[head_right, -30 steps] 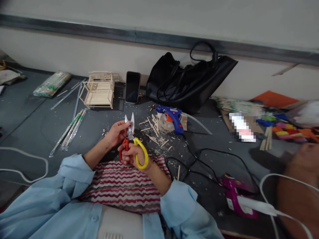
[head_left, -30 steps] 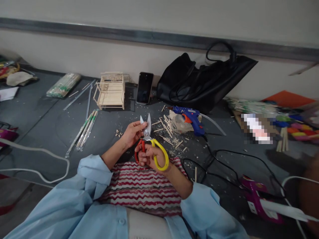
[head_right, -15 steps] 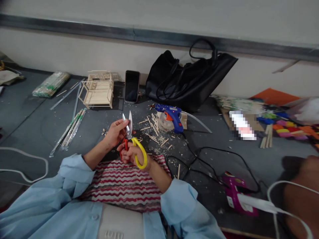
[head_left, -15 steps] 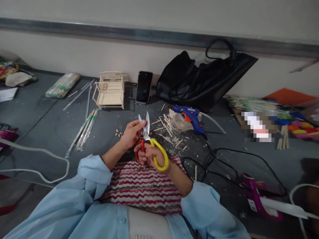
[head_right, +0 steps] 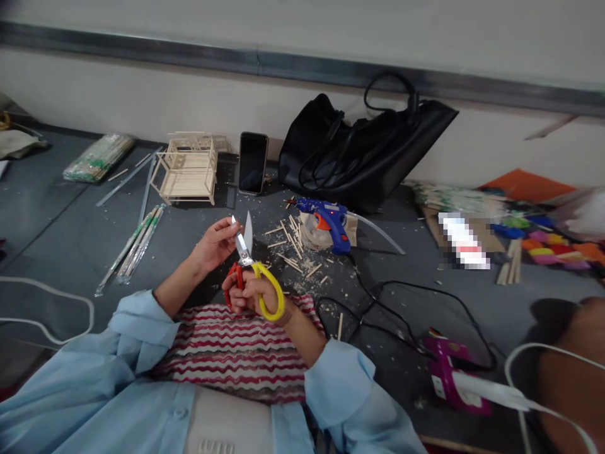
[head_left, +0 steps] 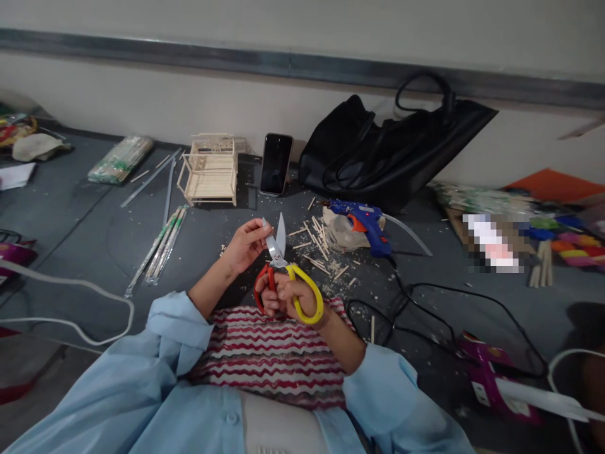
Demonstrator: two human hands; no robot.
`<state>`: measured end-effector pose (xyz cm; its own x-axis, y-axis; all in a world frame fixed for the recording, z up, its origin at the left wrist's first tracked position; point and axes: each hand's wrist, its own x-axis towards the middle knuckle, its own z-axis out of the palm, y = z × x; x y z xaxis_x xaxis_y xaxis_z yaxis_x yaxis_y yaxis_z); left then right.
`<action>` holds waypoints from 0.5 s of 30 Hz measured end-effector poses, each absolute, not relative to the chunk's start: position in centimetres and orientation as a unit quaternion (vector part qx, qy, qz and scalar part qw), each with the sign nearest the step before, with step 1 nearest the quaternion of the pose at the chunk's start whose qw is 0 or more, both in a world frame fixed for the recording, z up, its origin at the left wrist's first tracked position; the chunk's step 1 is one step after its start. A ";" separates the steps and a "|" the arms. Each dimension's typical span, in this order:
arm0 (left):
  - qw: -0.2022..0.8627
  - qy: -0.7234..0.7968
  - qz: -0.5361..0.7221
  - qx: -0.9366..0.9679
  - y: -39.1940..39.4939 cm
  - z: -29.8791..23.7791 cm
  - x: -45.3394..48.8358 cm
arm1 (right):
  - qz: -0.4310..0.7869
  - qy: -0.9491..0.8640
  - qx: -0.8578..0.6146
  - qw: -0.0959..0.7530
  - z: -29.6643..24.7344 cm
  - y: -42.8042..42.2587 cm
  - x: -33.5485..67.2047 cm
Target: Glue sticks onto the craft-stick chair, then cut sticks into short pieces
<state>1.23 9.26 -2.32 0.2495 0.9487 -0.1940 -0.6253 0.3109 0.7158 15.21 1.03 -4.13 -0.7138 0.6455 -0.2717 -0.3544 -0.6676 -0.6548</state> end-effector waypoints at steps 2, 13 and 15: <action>0.748 0.306 0.529 0.260 9.4 -2.4 1.1 | 0.879 -0.292 -0.239 0.292 -4.1 0.9 15.2; 0.706 0.300 0.567 0.299 9.7 -1.8 0.5 | 0.725 -0.339 -0.361 0.478 -3.5 1.3 15.5; 0.674 0.315 0.582 0.328 9.4 -1.4 0.7 | 0.634 -0.367 -0.444 0.516 -3.3 1.8 15.8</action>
<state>0.66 9.38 -1.36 0.1237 0.9915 -0.0413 -0.5783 0.1059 0.8089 15.78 1.75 -3.32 -0.0735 0.9802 -0.1840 -0.3281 -0.1980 -0.9236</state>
